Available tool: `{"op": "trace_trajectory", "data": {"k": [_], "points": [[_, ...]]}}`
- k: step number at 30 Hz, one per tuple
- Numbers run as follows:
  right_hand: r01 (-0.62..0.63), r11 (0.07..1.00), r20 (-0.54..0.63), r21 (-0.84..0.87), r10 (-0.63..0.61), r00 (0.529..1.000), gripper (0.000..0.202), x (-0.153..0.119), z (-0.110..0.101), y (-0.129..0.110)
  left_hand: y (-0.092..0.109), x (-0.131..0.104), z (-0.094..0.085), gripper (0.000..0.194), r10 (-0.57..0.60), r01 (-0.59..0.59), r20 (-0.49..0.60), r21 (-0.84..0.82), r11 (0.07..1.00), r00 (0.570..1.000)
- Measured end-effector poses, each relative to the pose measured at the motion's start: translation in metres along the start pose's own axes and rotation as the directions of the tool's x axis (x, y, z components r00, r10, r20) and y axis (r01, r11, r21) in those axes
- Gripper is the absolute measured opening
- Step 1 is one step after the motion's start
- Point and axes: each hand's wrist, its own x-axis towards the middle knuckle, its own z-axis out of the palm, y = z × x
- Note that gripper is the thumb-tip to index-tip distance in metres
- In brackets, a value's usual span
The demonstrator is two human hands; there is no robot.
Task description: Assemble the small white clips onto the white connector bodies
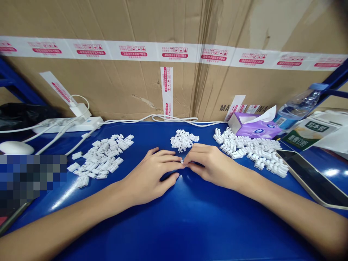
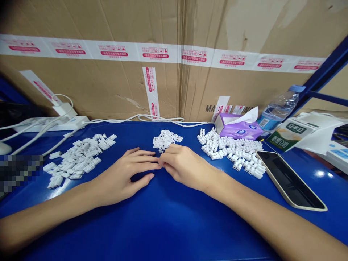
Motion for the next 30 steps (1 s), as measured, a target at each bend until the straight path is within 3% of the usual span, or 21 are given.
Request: {"op": "trace_trajectory", "data": {"k": [14,30], "points": [[-0.067,0.996,0.031,0.058,0.066,0.997,0.007,0.0012,-0.0022,0.0069,-0.0010,-0.0004,0.0004,0.032,0.005,-0.006,-0.016,-0.012,1.000,1.000],[-0.098,0.992,0.026,0.075,0.097,0.995,0.014,-0.0001,0.0000,0.0074,-0.0012,-0.0002,0.0007,0.034,0.015,-0.016,-0.029,-0.013,1.000,0.999]]}}
